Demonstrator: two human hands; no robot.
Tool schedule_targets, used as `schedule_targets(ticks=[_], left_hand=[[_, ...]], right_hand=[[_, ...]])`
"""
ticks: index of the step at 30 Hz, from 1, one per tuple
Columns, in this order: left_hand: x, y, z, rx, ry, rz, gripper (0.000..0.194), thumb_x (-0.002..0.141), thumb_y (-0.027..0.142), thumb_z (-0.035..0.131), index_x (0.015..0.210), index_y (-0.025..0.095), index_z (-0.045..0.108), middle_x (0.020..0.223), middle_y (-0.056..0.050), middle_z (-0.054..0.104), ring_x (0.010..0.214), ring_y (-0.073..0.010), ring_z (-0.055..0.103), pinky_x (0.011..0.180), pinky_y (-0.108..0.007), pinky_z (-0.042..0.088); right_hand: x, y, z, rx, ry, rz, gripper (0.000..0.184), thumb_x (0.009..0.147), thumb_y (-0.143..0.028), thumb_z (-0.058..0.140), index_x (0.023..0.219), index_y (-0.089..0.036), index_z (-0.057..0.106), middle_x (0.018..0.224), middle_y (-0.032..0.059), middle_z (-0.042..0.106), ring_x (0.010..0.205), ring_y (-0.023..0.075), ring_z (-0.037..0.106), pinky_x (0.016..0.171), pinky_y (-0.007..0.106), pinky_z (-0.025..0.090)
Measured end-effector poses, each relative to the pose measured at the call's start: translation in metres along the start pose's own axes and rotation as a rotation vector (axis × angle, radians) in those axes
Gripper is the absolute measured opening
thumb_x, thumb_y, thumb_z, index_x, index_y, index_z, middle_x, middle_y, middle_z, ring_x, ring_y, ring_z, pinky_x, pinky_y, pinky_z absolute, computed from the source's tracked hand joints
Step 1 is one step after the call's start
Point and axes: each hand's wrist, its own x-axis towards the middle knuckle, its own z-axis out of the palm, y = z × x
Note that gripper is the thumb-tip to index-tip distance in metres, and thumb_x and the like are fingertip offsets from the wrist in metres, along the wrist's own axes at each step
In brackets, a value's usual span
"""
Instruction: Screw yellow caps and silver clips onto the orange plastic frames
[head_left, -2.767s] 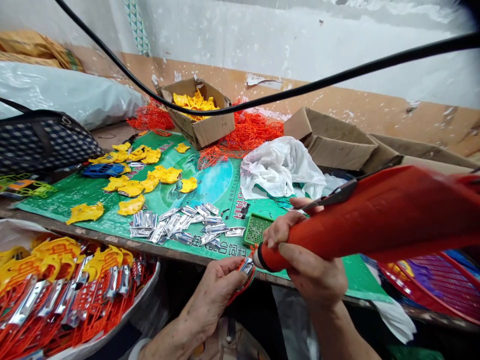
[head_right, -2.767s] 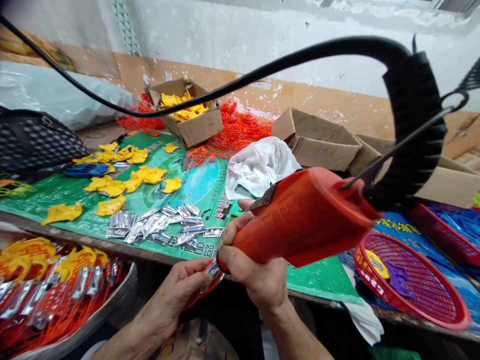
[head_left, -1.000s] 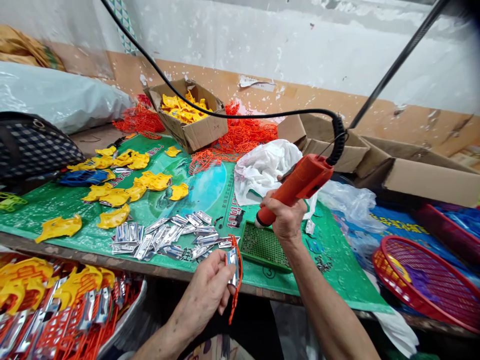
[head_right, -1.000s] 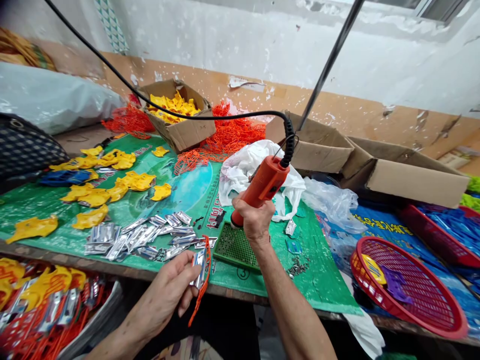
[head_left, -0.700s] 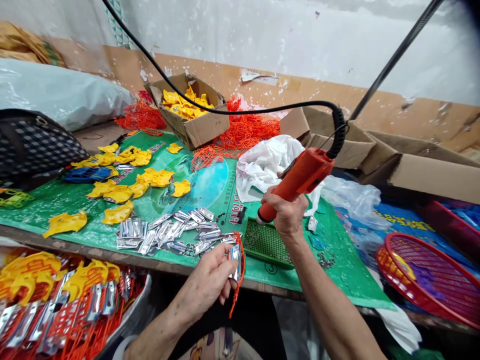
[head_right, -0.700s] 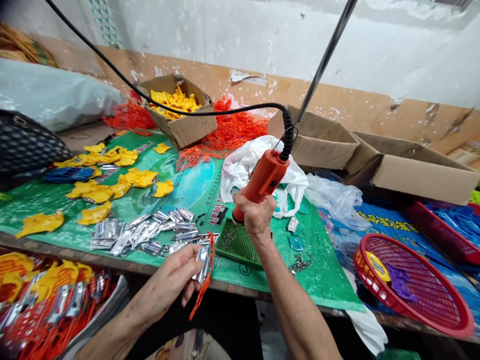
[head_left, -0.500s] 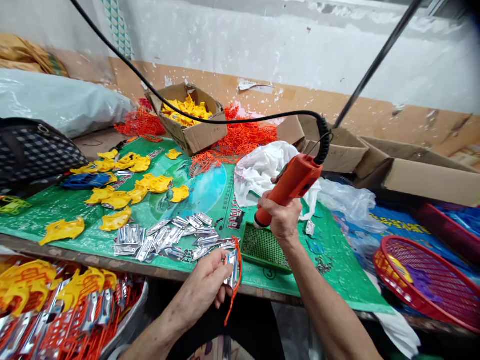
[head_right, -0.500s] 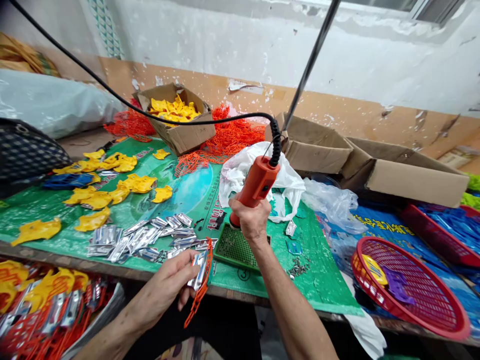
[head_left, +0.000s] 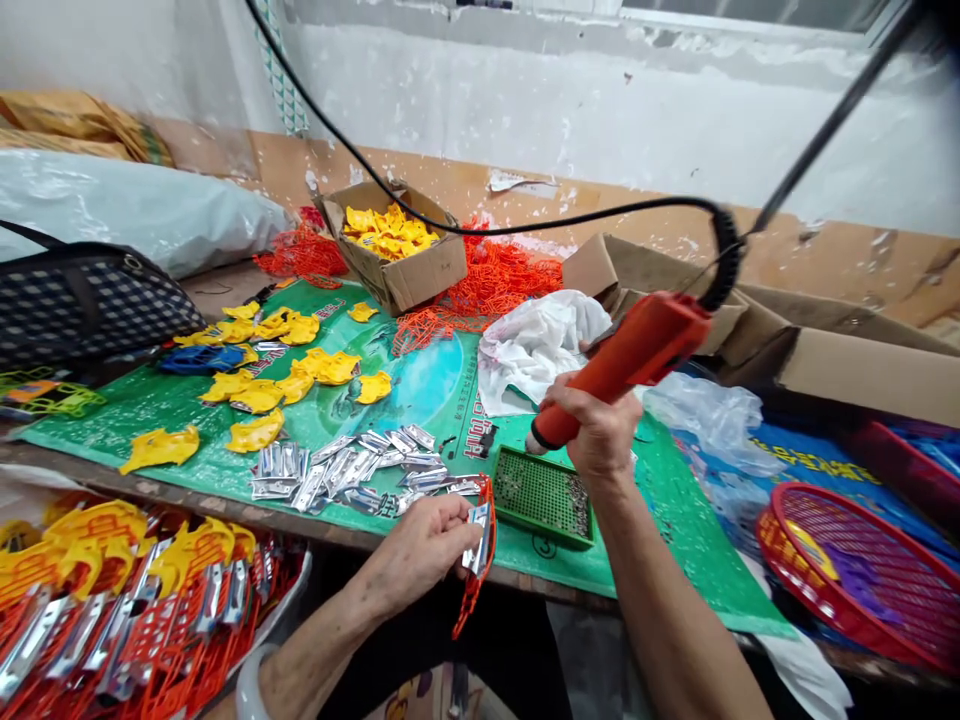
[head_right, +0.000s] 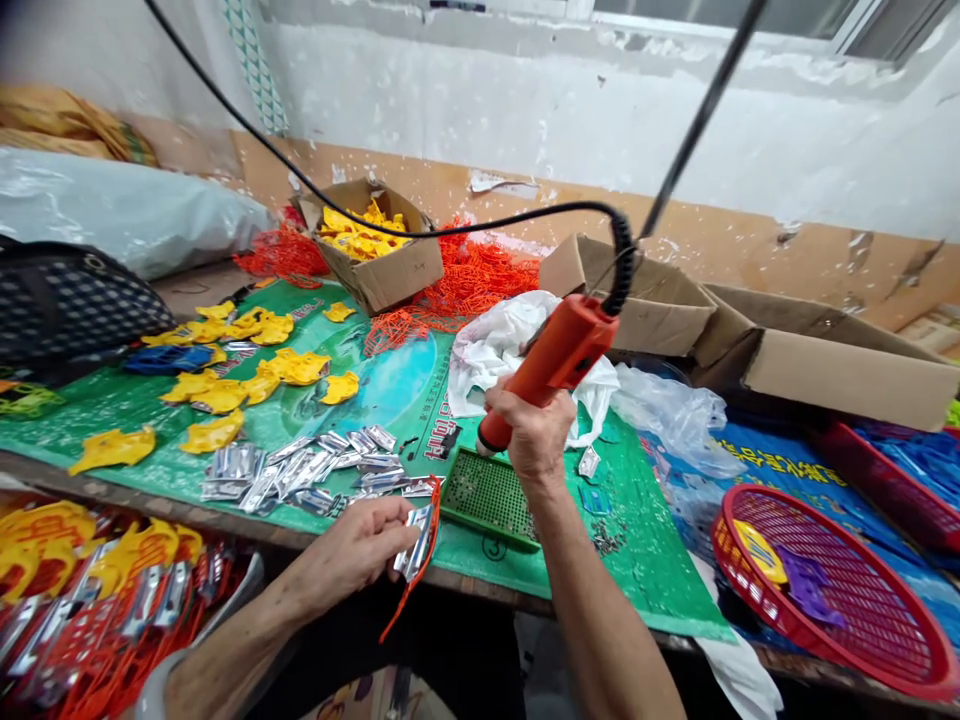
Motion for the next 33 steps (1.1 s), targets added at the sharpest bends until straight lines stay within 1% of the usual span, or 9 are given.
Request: schedule_targets(ticks=[2,5,9,12,16,20,26,30,33], left_hand=[[0.001,0.0,0.002,0.012,0.014,0.017,0.012,0.078,0.025,0.049,0.071,0.018,0.057,0.057,0.005,0.06,0.046,-0.009,0.044,0.047,-0.021,0.031],[0.002,-0.001,0.004,0.012,0.026,0.055,0.014,0.078,0.029,0.051,0.069,0.018,0.055,0.058,0.004,0.057,0.05,-0.0113,0.051,0.05,-0.022,0.036],[0.003,0.0,0.003,-0.01,0.011,0.059,0.019,0.077,0.035,0.054,0.067,0.019,0.053,0.057,0.004,0.052,0.052,-0.0118,0.05,0.05,-0.022,0.037],[0.003,-0.001,0.003,-0.01,0.011,0.06,0.02,0.077,0.037,0.054,0.068,0.018,0.053,0.056,0.004,0.051,0.051,-0.0118,0.048,0.05,-0.022,0.035],[0.003,-0.003,0.004,-0.046,0.002,0.063,0.021,0.076,0.038,0.056,0.069,0.018,0.055,0.058,0.003,0.052,0.053,-0.0117,0.047,0.05,-0.023,0.033],[0.003,-0.005,0.006,-0.1,0.011,0.044,0.021,0.076,0.038,0.058,0.071,0.017,0.055,0.06,0.003,0.052,0.054,-0.0112,0.045,0.05,-0.022,0.034],[0.004,-0.008,0.007,-0.086,0.006,0.058,0.021,0.077,0.038,0.056,0.071,0.017,0.054,0.058,0.004,0.05,0.054,-0.0117,0.045,0.05,-0.023,0.033],[0.003,-0.007,0.008,-0.091,0.024,0.067,0.02,0.077,0.036,0.055,0.07,0.018,0.054,0.058,0.004,0.05,0.054,-0.0119,0.045,0.051,-0.023,0.032],[0.003,-0.005,0.01,-0.139,0.006,0.078,0.018,0.076,0.034,0.056,0.069,0.018,0.054,0.059,0.004,0.051,0.054,-0.0111,0.043,0.051,-0.022,0.032]], right_hand=[[-0.006,-0.02,0.001,0.093,-0.021,0.018,0.015,0.057,-0.015,0.071,0.067,-0.018,0.06,0.061,-0.0034,0.06,0.05,0.0134,0.054,0.051,0.03,0.046],[-0.024,-0.049,0.002,0.191,-0.103,0.049,0.028,0.06,-0.012,0.07,0.086,-0.02,0.063,0.061,-0.0042,0.061,0.054,0.0146,0.056,0.054,0.031,0.048],[-0.055,-0.071,0.006,0.28,-0.219,0.111,0.038,0.064,-0.011,0.068,0.099,-0.025,0.062,0.066,-0.0041,0.062,0.058,0.0141,0.058,0.06,0.032,0.05],[-0.073,-0.073,0.01,0.313,-0.28,0.159,0.042,0.065,-0.01,0.069,0.102,-0.027,0.062,0.069,-0.0044,0.062,0.06,0.0131,0.058,0.062,0.031,0.05],[-0.084,-0.068,0.012,0.31,-0.294,0.207,0.041,0.065,-0.011,0.071,0.102,-0.027,0.062,0.07,-0.0044,0.061,0.062,0.0136,0.058,0.06,0.031,0.049],[-0.086,-0.064,0.013,0.301,-0.302,0.234,0.037,0.067,-0.013,0.07,0.101,-0.025,0.062,0.072,-0.0037,0.061,0.062,0.0136,0.058,0.058,0.03,0.049],[-0.085,-0.061,0.014,0.238,-0.292,0.222,0.056,0.064,-0.013,0.071,0.115,-0.031,0.055,0.069,-0.006,0.061,0.061,0.0135,0.056,0.059,0.03,0.048],[-0.084,-0.059,0.013,0.196,-0.31,0.225,0.06,0.065,-0.017,0.072,0.119,-0.033,0.052,0.071,-0.0056,0.061,0.06,0.0149,0.056,0.057,0.031,0.046],[-0.085,-0.058,0.011,0.171,-0.331,0.218,0.063,0.065,-0.017,0.072,0.121,-0.033,0.05,0.071,-0.0053,0.06,0.06,0.0158,0.056,0.059,0.033,0.048]])
